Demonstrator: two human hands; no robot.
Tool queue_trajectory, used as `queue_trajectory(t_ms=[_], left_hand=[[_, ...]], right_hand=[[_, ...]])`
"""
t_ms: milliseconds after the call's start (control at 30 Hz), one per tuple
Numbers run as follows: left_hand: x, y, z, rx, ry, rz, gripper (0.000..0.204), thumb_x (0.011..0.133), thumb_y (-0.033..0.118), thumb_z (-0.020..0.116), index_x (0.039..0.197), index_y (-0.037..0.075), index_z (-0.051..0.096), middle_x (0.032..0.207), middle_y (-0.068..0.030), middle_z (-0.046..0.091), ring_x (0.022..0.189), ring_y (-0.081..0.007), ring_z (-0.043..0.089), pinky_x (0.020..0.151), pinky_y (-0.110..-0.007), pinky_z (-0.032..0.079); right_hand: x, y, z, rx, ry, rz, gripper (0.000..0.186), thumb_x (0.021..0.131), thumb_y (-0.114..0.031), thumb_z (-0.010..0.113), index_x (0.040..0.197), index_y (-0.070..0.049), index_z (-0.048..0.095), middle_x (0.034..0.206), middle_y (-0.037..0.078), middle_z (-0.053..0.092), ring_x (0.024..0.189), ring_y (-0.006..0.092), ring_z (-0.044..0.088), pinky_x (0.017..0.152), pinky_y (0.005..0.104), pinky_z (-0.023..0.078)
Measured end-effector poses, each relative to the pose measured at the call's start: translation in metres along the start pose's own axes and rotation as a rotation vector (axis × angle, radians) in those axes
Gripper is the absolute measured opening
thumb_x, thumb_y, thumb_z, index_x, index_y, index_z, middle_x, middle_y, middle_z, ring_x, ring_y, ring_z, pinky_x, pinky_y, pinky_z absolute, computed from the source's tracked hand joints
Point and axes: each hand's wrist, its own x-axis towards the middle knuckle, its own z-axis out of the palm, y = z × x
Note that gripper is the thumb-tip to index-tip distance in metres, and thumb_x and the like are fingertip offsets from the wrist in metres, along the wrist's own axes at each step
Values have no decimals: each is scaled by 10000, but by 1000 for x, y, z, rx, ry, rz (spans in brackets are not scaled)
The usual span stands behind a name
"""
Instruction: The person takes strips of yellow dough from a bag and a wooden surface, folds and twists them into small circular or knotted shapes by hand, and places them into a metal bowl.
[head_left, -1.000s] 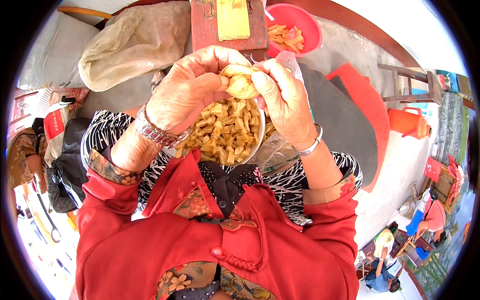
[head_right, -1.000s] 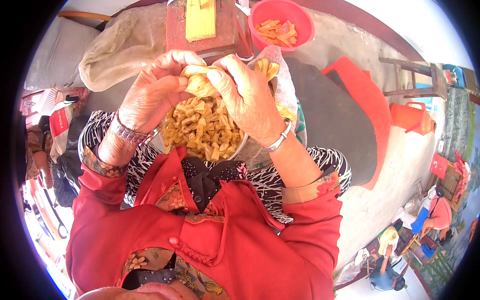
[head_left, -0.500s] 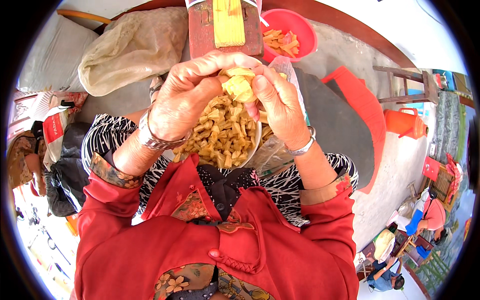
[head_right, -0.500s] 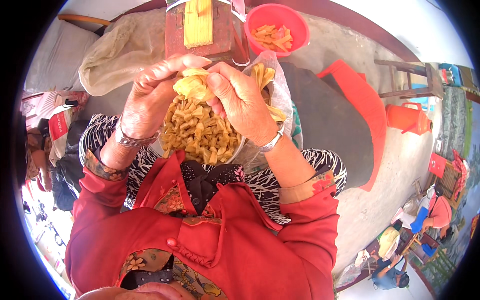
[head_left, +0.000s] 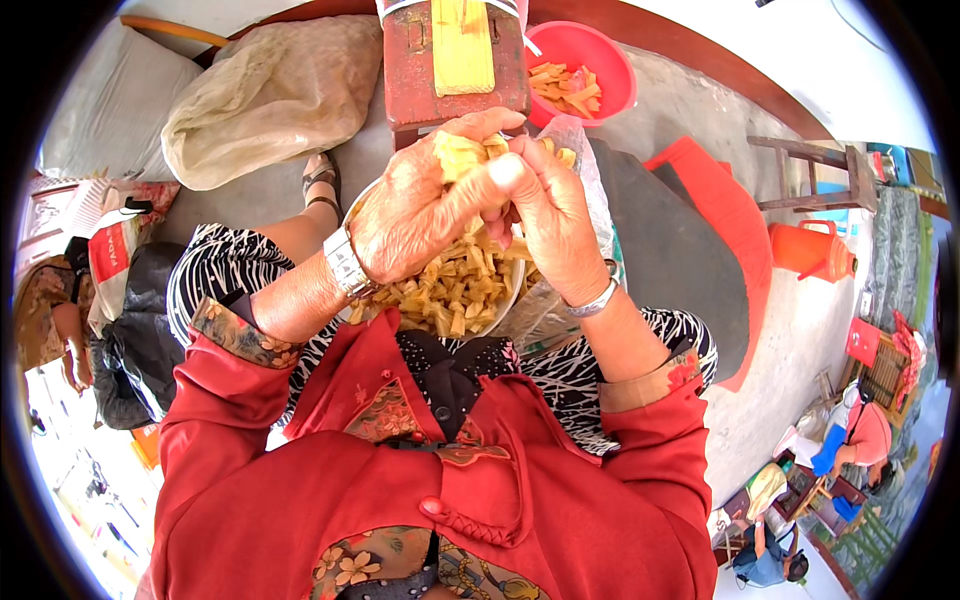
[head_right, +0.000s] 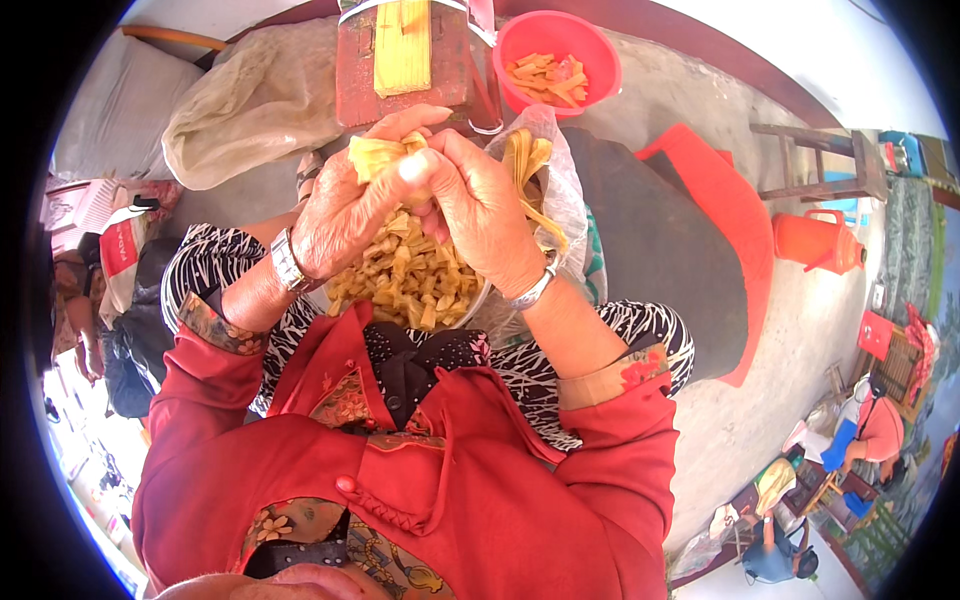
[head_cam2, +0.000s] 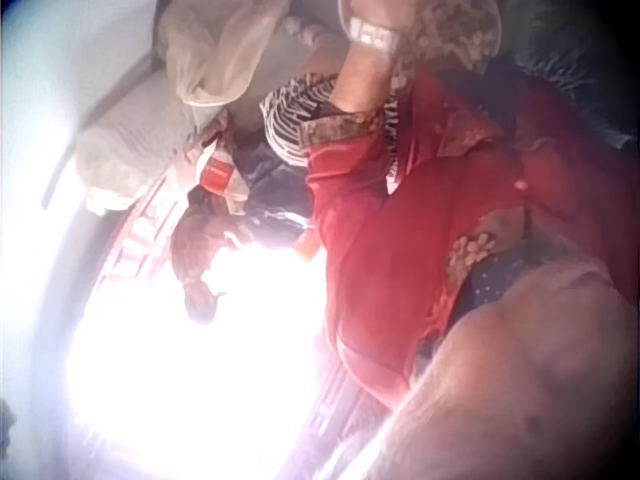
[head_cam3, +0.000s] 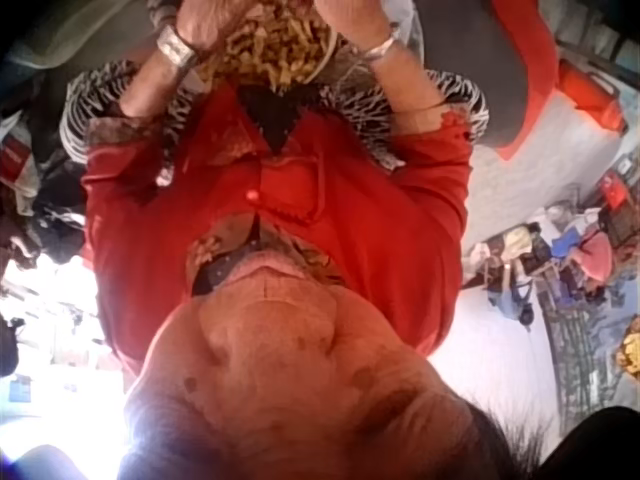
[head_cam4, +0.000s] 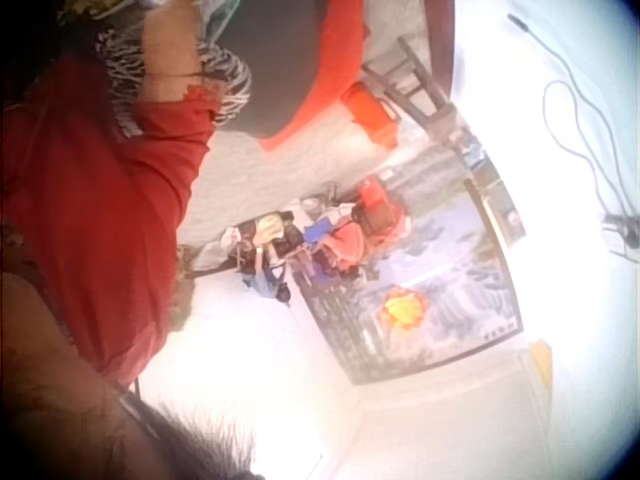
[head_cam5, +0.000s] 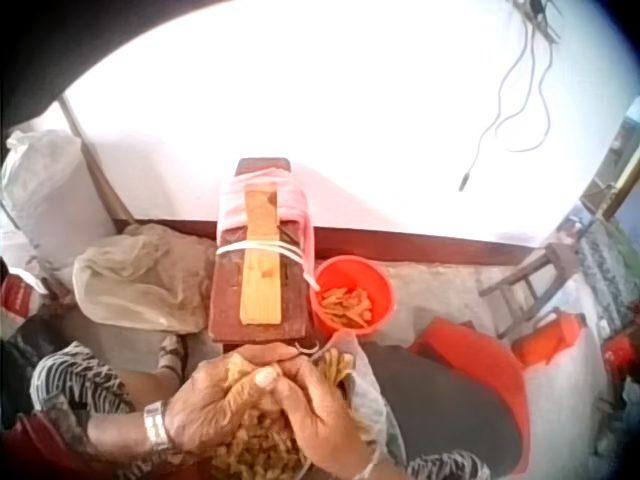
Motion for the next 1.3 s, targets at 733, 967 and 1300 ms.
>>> queue_trajectory(t_ms=[733,967,1300], left_hand=[[3,25,-33,-600,35,-108,564,980,432,351,1195,-71,487,980,-89,511,593,-84,450,538,-252,489],[-1,18,-31,-185,168,-236,290,904,288,582,1019,22,585,650,26,493,411,-22,323,386,-173,325],[1,23,-52,-382,182,-106,119,859,129,634,923,38,591,631,55,456,456,-16,314,391,-182,280]], right_hand=[[-9,-6,-6,-437,192,-283,237,883,-175,635,757,21,593,603,8,490,551,59,402,486,240,337],[1,4,-5,-340,98,-116,246,913,-221,594,869,21,590,659,26,516,567,65,433,513,237,367],[9,-16,4,-404,-73,-240,314,962,-239,488,766,-4,554,619,36,505,532,110,449,504,253,362]])
